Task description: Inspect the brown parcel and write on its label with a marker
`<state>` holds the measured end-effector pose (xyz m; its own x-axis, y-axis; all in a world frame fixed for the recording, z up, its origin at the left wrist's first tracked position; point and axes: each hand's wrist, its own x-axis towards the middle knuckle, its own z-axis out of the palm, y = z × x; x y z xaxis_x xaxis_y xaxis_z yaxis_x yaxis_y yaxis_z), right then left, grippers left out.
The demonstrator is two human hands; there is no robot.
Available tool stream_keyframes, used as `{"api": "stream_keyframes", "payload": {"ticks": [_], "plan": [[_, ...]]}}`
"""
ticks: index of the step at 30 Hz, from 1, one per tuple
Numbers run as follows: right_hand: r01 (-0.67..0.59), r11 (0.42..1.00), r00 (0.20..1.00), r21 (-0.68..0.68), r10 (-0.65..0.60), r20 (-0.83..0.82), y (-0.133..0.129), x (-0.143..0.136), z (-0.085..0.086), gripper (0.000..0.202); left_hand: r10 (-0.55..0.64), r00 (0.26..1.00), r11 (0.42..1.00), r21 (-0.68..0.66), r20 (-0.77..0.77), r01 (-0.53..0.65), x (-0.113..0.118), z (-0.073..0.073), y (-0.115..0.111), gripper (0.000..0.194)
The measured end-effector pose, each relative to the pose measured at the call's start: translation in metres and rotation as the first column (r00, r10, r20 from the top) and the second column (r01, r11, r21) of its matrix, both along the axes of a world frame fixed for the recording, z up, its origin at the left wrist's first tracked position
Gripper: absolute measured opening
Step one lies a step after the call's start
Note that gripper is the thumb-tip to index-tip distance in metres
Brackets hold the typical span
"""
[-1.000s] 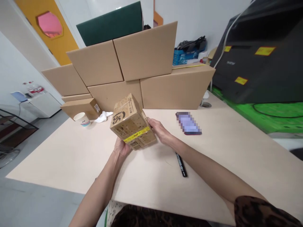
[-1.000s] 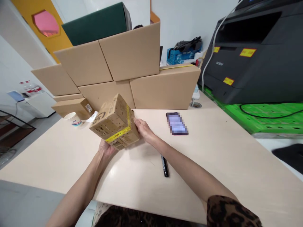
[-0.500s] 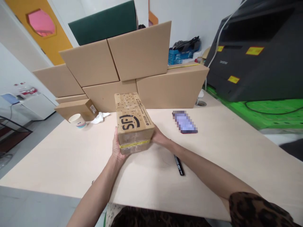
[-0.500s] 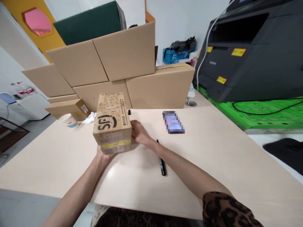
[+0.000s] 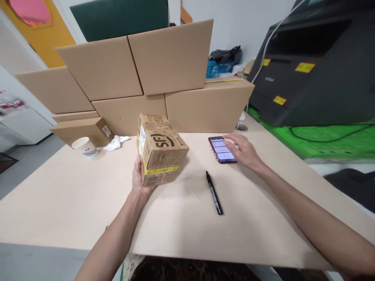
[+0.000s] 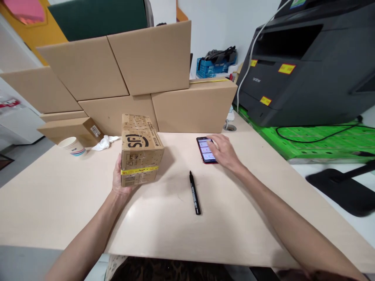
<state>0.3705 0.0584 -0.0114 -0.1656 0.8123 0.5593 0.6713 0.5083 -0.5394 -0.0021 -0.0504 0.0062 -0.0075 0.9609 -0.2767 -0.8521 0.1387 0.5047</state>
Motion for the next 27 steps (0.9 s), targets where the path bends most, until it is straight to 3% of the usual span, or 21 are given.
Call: {"api": "stream_keyframes", "payload": {"ticks": [3,7,14,20,27], "plan": [[0.068,0.991,0.987,0.113,-0.084,0.140,-0.016,0.045,-0.028,0.041,-0.022,1.000,1.000,-0.001,0.010,0.022,-0.002,-0.001,0.000,0.048],[0.007,0.989,0.964,0.146,-0.046,0.263,-0.034,0.062,-0.050,0.041,0.001,1.000,1.000,-0.029,-0.022,-0.002,-0.006,-0.001,0.001,0.047],[-0.102,0.989,0.923,0.105,0.055,0.382,-0.035,0.065,-0.050,0.042,0.044,0.997,0.997,-0.053,-0.062,-0.047,-0.010,0.005,0.001,0.044],[-0.153,0.988,0.886,0.012,0.132,0.444,-0.036,0.068,-0.051,0.056,0.057,0.996,0.994,-0.090,-0.075,-0.063,-0.011,0.007,0.001,0.044],[-0.115,0.993,0.943,0.020,0.103,0.318,-0.038,0.063,-0.043,0.044,0.092,0.993,0.991,-0.089,-0.078,-0.099,-0.010,0.008,0.001,0.042]]}}
